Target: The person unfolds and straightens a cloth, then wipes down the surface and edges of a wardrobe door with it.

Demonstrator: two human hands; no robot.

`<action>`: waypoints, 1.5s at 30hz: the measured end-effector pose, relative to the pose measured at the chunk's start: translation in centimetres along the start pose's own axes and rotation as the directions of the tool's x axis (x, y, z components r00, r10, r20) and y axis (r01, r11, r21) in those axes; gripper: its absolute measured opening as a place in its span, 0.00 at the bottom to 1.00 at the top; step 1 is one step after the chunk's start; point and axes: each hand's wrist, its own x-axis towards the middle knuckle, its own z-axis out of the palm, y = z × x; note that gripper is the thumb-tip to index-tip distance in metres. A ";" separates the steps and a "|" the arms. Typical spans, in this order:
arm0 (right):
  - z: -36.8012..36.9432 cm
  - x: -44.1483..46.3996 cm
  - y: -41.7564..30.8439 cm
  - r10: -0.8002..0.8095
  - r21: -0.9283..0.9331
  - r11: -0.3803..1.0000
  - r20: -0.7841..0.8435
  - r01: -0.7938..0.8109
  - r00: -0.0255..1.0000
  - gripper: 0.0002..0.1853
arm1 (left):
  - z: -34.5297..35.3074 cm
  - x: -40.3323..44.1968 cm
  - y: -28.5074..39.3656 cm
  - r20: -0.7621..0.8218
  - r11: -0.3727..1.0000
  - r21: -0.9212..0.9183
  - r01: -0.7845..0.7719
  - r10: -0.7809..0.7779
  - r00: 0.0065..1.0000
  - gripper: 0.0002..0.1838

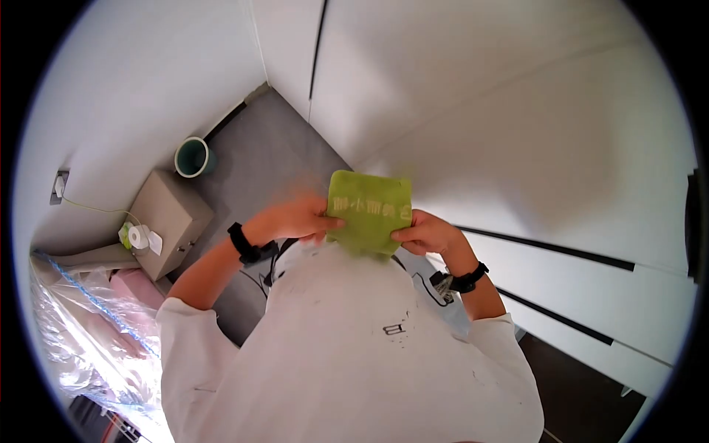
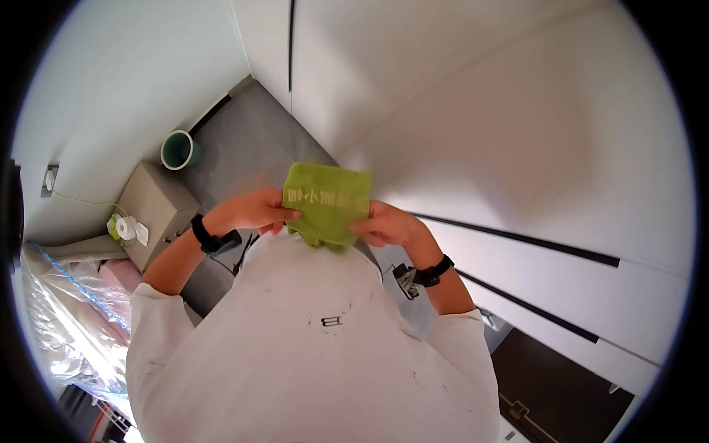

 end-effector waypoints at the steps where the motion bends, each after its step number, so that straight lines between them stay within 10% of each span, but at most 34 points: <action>1: 0.8 1.1 -0.9 0.017 0.018 1.000 -0.007 -0.017 1.000 0.17 | -0.5 -1.9 0.7 -0.002 0.941 -0.334 -0.056 0.058 0.998 0.15; 4: 2.7 3.6 -3.4 0.050 -0.026 0.998 -0.029 -0.051 0.998 0.17 | -2.4 -4.0 -1.6 0.036 0.786 -0.618 -0.039 0.078 0.996 0.17; 17: 5.1 9.2 -11.3 -0.370 0.273 0.880 -0.116 0.388 0.922 0.20 | -8.3 -5.3 3.1 -0.445 0.620 -0.701 -0.353 0.007 0.896 0.22; 26: 4.1 17.1 -18.0 -0.774 0.336 0.476 -0.279 0.813 0.568 0.16 | -18.3 -3.0 7.2 -0.727 0.458 -0.588 -0.667 0.061 0.684 0.17; 32: 6.4 17.5 -27.9 -0.942 -0.022 0.178 -0.294 0.984 0.164 0.29 | -24.6 -2.8 11.6 -0.903 0.445 -0.176 -0.878 0.282 0.324 0.24; 38: 6.0 17.1 -32.3 -0.933 -0.112 0.122 -0.352 0.986 0.075 0.35 | -31.3 -3.6 14.8 -0.730 0.381 -0.326 -0.865 0.480 0.487 0.34; 41: 6.2 15.3 -32.7 -0.923 -0.330 0.073 -0.379 0.941 -0.061 0.36 | -33.1 -1.1 15.5 -0.725 0.524 -0.064 -0.849 0.561 0.401 0.29; 45: 7.8 12.8 -34.1 -0.878 -0.380 0.041 -0.455 0.924 -0.149 0.37 | -34.5 -0.2 18.5 -0.603 0.392 -0.309 -0.867 0.624 0.497 0.22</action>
